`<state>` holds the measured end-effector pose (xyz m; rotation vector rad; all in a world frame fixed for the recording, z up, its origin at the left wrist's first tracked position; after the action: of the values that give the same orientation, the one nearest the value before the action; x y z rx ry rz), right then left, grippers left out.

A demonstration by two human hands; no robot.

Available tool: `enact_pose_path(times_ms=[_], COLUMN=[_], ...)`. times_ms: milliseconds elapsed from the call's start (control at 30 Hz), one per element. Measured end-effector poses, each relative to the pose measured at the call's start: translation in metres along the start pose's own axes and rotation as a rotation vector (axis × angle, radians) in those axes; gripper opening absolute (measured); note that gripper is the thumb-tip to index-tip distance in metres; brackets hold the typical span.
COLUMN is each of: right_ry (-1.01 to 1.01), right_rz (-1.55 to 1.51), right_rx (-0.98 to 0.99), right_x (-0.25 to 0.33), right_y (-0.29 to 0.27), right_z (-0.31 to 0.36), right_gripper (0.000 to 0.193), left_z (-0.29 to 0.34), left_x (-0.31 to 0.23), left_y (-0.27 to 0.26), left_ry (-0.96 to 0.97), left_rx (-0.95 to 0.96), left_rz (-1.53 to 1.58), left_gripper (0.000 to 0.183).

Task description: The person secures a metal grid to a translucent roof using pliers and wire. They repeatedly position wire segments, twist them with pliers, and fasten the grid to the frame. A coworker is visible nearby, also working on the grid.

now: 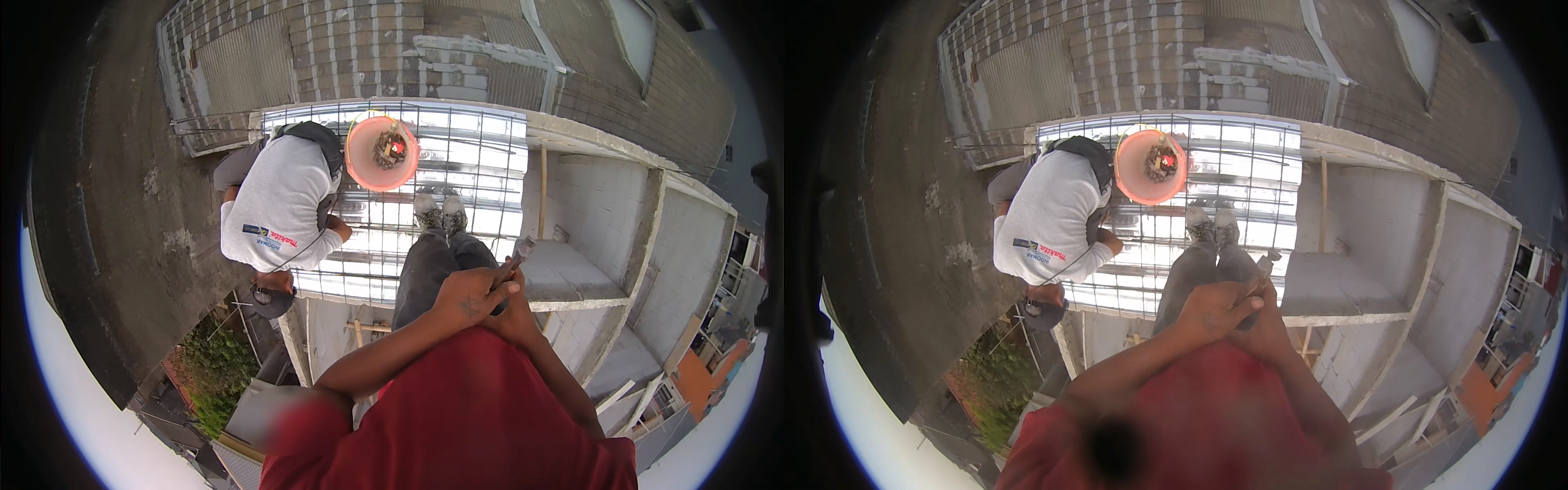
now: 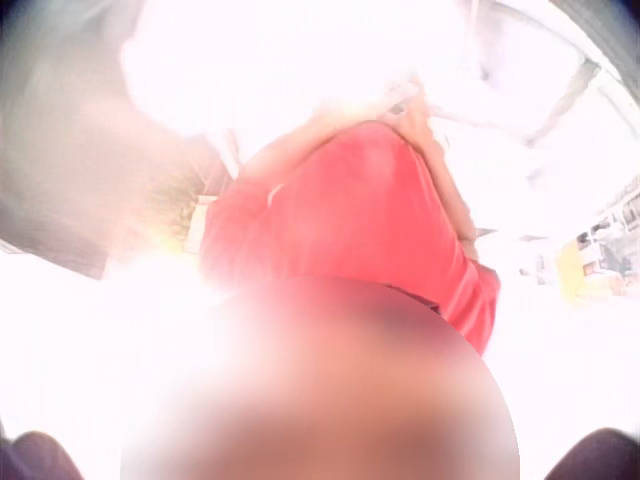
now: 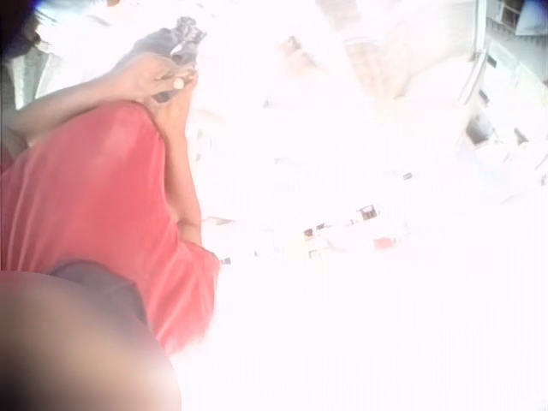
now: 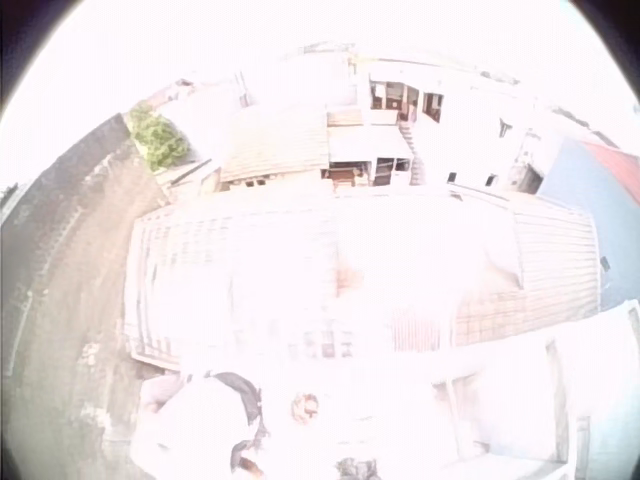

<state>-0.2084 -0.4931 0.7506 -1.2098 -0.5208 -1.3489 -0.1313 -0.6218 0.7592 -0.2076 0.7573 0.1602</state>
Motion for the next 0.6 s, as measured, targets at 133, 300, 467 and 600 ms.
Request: enact_pose_path(times_ms=[133, 300, 467, 600], right_ry=[0.037, 0.305, 0.496, 0.540], right_rz=[-0.051, -0.356, -0.534, -0.170], right_rx=[-0.079, -0.290, -0.417, -0.319], right_x=[-0.022, -0.054, -0.095, -0.148], right_y=[0.030, 0.035, 0.009, -0.024], right_z=[0.003, 0.003, -0.003, -0.001], right_gripper=[0.080, 0.051, 0.034, 0.030], left_z=[-0.008, -0.003, -0.015, -0.033], left_x=[0.010, 0.026, 0.057, 0.086], left_y=[0.005, -0.001, -0.017, -0.020], left_ry=[0.068, 0.001, -0.157, -0.330], left_rx=[0.078, 0.176, 0.116, 0.090], left_rz=[-0.052, -0.185, -0.073, 0.160], left_gripper=[0.053, 0.055, 0.046, 0.037])
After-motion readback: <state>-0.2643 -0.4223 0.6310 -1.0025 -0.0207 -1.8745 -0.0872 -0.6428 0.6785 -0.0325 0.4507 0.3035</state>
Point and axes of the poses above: each hand's wrist, its own z-axis away from the middle knuckle, its own y-axis out of the palm, x = y × z, the point moved 3 cm from there along -z, towards the middle knuckle, and after that the axes turned 13 degrees about -y, right-handed, at the moved point
